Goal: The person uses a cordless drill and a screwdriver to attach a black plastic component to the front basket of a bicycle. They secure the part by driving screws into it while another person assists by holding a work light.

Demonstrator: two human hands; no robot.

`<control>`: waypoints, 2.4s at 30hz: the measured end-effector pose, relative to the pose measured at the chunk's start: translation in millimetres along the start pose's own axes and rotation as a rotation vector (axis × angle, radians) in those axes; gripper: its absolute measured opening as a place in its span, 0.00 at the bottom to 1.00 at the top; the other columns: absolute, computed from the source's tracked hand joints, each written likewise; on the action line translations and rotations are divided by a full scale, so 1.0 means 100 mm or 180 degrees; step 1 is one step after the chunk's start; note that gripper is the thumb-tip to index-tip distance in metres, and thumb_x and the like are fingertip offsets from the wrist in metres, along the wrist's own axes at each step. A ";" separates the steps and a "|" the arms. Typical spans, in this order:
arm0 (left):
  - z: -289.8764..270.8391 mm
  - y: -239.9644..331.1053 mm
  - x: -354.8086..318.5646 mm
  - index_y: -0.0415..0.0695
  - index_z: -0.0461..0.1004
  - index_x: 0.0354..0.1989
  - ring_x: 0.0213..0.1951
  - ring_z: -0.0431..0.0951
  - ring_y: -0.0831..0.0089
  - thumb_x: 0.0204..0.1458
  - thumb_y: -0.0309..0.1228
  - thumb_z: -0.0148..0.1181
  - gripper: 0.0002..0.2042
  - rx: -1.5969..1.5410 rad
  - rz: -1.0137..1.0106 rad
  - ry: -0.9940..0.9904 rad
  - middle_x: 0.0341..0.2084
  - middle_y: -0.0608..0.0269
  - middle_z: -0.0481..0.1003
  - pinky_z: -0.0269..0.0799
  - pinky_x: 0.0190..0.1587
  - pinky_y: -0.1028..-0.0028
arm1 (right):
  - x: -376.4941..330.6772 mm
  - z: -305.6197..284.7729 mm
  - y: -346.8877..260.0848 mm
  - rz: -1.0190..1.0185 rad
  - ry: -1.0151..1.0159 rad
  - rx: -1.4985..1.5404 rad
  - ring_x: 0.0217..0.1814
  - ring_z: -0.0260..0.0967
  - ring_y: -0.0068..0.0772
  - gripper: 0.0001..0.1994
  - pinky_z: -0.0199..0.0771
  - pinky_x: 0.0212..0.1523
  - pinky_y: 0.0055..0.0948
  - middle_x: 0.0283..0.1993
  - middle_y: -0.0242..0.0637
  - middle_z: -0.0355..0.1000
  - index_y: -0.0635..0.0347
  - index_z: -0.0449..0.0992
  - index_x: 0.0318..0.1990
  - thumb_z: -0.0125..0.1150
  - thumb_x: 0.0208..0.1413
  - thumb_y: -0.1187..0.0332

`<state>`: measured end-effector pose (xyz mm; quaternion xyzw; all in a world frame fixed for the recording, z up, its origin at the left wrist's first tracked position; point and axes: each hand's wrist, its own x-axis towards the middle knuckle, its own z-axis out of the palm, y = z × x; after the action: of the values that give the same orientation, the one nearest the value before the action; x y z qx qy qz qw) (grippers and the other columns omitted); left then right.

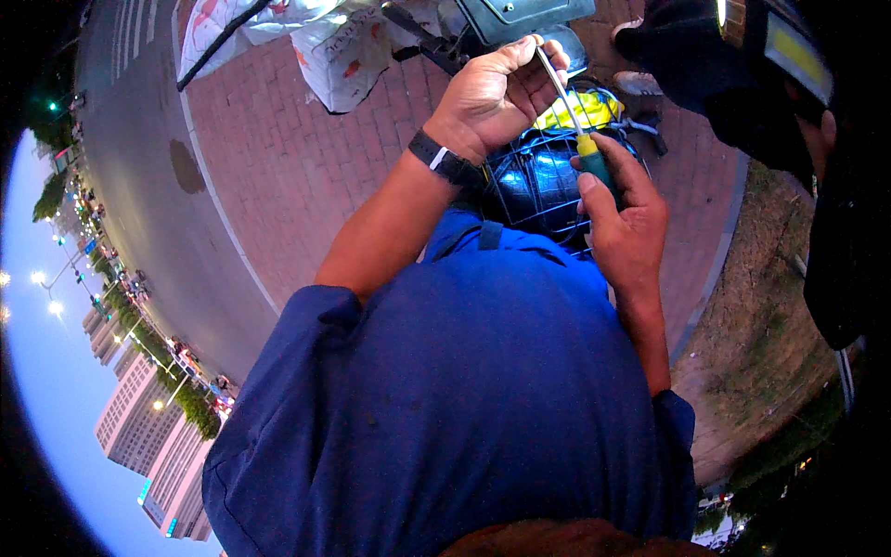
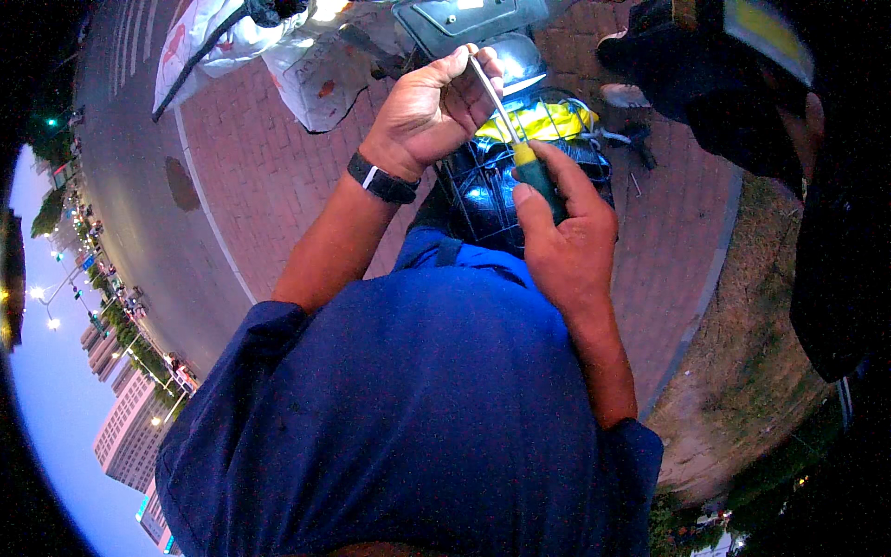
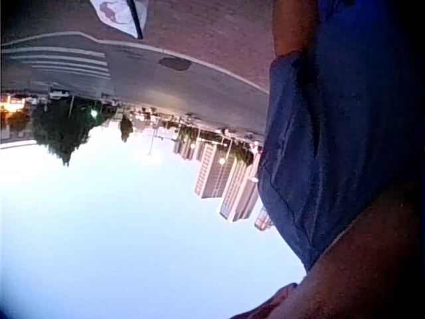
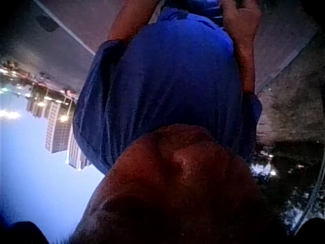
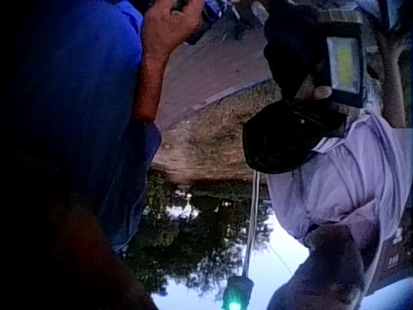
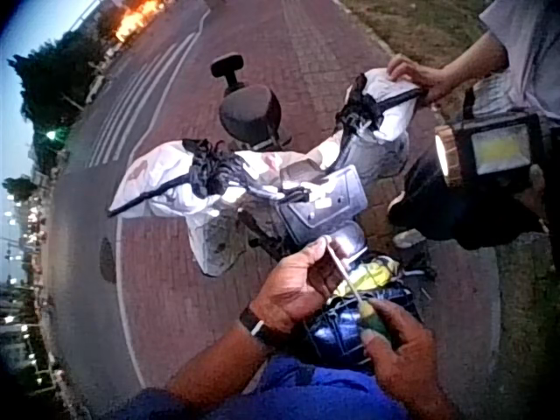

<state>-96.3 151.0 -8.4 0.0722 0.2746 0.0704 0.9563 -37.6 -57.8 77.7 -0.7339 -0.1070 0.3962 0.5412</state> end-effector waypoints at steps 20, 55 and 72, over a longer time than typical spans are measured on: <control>-0.04 0.10 0.36 0.42 0.79 0.44 0.40 0.82 0.65 0.67 0.32 0.54 0.09 -0.0120 0.0143 0.0448 0.36 0.59 0.82 0.78 0.46 0.63 | 0.38 0.18 -0.05 -0.0115 0.0127 0.0000 0.35 0.73 0.20 0.18 0.74 0.36 0.24 0.42 0.40 0.81 0.69 0.79 0.56 0.64 0.59 0.73; 0.02 0.22 0.60 0.42 0.80 0.42 0.36 0.84 0.68 0.68 0.38 0.56 0.13 -0.0501 0.0341 0.0628 0.35 0.60 0.84 0.80 0.43 0.66 | 0.74 0.32 -0.04 -0.1584 0.0555 -0.1298 0.43 0.81 0.53 0.17 0.80 0.46 0.41 0.43 0.58 0.79 0.71 0.79 0.52 0.63 0.55 0.73; 0.02 0.23 0.56 0.37 0.78 0.45 0.42 0.82 0.63 0.66 0.35 0.58 0.12 -0.0372 0.0296 0.0555 0.38 0.56 0.82 0.80 0.47 0.64 | 0.73 0.30 -0.19 -0.1484 0.0536 -0.1626 0.45 0.80 0.56 0.16 0.79 0.46 0.42 0.42 0.56 0.80 0.69 0.79 0.51 0.63 0.55 0.73</control>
<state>-50.7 182.9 -31.2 0.0225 0.3485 0.1366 0.9270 -4.8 13.8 57.6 -0.8315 -0.3222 0.1607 0.4230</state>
